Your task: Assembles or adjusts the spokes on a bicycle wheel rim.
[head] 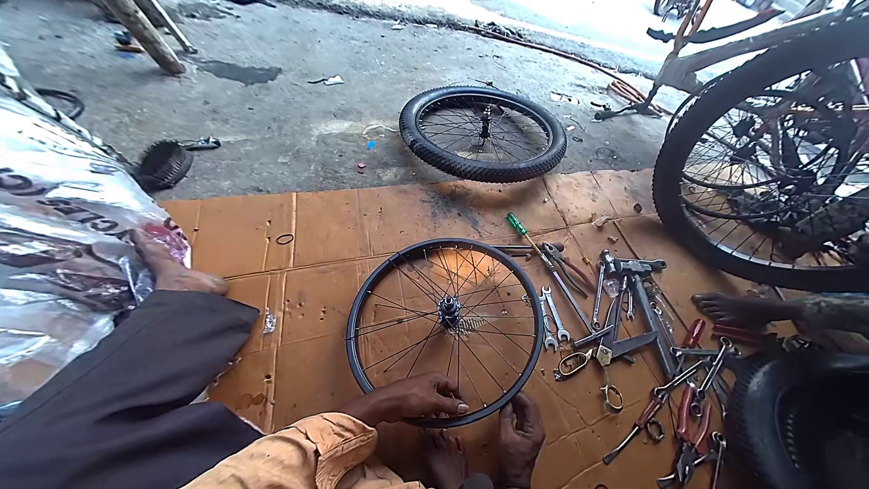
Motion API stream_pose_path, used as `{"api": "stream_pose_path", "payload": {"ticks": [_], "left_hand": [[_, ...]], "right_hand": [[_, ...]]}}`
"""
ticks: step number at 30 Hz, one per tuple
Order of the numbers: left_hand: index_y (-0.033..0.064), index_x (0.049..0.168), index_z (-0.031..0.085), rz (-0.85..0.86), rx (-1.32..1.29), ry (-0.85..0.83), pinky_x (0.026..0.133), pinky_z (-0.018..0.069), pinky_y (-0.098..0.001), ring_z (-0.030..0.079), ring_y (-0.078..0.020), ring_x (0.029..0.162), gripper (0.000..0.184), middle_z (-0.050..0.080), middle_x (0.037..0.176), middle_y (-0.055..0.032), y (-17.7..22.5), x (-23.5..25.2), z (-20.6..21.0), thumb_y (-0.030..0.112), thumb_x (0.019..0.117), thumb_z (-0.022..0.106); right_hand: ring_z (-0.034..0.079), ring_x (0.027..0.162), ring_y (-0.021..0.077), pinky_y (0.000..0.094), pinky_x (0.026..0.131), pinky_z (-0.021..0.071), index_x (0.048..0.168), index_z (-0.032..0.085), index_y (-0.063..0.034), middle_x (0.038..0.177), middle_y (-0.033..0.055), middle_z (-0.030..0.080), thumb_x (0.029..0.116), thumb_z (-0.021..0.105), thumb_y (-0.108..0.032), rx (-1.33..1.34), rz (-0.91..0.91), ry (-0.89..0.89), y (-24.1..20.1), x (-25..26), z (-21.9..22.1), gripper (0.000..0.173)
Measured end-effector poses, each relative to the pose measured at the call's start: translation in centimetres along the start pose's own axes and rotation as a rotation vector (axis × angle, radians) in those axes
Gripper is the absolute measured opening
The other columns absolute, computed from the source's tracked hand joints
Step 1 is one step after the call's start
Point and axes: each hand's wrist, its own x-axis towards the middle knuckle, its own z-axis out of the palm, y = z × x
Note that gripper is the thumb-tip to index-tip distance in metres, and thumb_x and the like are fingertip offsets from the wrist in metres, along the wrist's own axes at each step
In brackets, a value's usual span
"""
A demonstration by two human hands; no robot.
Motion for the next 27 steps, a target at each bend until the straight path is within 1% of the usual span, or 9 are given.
{"api": "stream_pose_path", "payload": {"ticks": [3,7,11,13,15,18,24,25,27], "left_hand": [[0.0084,0.111,0.068,0.011,-0.009,0.011,0.074,0.0541,-0.0291,0.063,-0.0099,0.078,0.029,0.067,0.092,-0.0018,-0.3,0.0,0.1,0.036,0.1020,0.065],[0.0085,0.100,0.066,0.033,-0.020,0.054,0.073,0.0530,-0.0284,0.062,-0.0092,0.077,0.027,0.065,0.087,-0.0009,-0.4,0.2,0.7,0.036,0.1023,0.064],[0.0084,0.100,0.068,0.045,-0.036,0.130,0.074,0.0537,-0.0296,0.063,-0.0100,0.077,0.030,0.066,0.088,-0.0014,-0.5,1.2,1.8,0.038,0.1027,0.063],[0.0086,0.101,0.068,0.062,-0.065,0.170,0.074,0.0534,-0.0291,0.063,-0.0098,0.079,0.031,0.067,0.089,-0.0012,-0.3,2.0,2.6,0.038,0.1032,0.062],[0.0084,0.104,0.069,0.083,-0.094,0.217,0.074,0.0539,-0.0292,0.065,-0.0098,0.080,0.033,0.069,0.093,-0.0015,-0.2,3.1,3.5,0.039,0.1047,0.059],[0.0082,0.106,0.070,0.100,-0.145,0.284,0.078,0.0559,-0.0309,0.068,-0.0106,0.085,0.035,0.072,0.098,-0.0018,0.5,4.7,4.7,0.040,0.1065,0.055],[0.0075,0.120,0.068,0.104,-0.222,0.400,0.082,0.0577,-0.0332,0.070,-0.0125,0.087,0.039,0.072,0.102,-0.0047,1.3,7.7,6.1,0.041,0.1071,0.053],[0.0077,0.121,0.068,0.099,-0.223,0.414,0.083,0.0577,-0.0339,0.070,-0.0130,0.087,0.040,0.072,0.102,-0.0052,1.5,8.2,6.2,0.041,0.1071,0.053],[0.0085,0.120,0.068,0.092,-0.220,0.437,0.083,0.0573,-0.0349,0.070,-0.0132,0.087,0.040,0.072,0.101,-0.0047,1.8,8.8,6.4,0.042,0.1074,0.051]], "right_hand": [[0.070,0.085,0.0098,0.0227,0.079,0.0608,0.096,0.072,0.0032,0.094,0.0079,0.071,0.0856,0.063,-0.003,-0.022,-0.004,-0.012,-0.1,0.0,-0.1,0.015],[0.070,0.085,0.0100,0.0237,0.078,0.0610,0.102,0.071,0.0036,0.095,0.0087,0.071,0.0902,0.060,-0.008,-0.110,0.019,-0.037,0.3,1.0,-1.4,0.020],[0.071,0.082,0.0248,0.0423,0.075,0.0613,0.106,0.076,0.0003,0.098,0.0153,0.072,0.0916,0.065,-0.006,-0.590,0.048,-0.077,1.2,6.0,-3.9,0.019],[0.072,0.093,0.0300,0.0478,0.084,0.0596,0.106,0.078,-0.0049,0.104,0.0156,0.073,0.0920,0.066,-0.008,-0.818,0.097,-0.232,0.6,8.9,-4.3,0.019],[0.068,0.111,0.0276,0.0447,0.096,0.0548,0.112,0.077,-0.0100,0.115,0.0118,0.072,0.0946,0.061,-0.012,-1.033,0.228,-0.474,-0.2,11.3,-4.1,0.024],[0.062,0.122,0.0290,0.0444,0.102,0.0505,0.117,0.072,-0.0079,0.123,0.0138,0.068,0.0978,0.055,-0.014,-1.237,0.325,-0.717,-0.9,13.1,-3.1,0.026],[0.057,0.130,0.0340,0.0457,0.110,0.0443,0.137,0.058,0.0008,0.136,0.0209,0.060,0.0996,0.051,-0.012,-1.354,0.284,-0.880,-1.1,13.8,-1.8,0.040],[0.058,0.128,0.0337,0.0457,0.109,0.0450,0.135,0.060,0.0002,0.134,0.0202,0.062,0.0992,0.053,-0.014,-1.300,0.274,-0.854,-0.8,13.8,-2.1,0.039],[0.067,0.111,0.0322,0.0478,0.099,0.0517,0.117,0.070,-0.0012,0.116,0.0178,0.070,0.0931,0.061,-0.016,-1.032,0.224,-0.660,0.7,12.9,-3.5,0.029]]}}
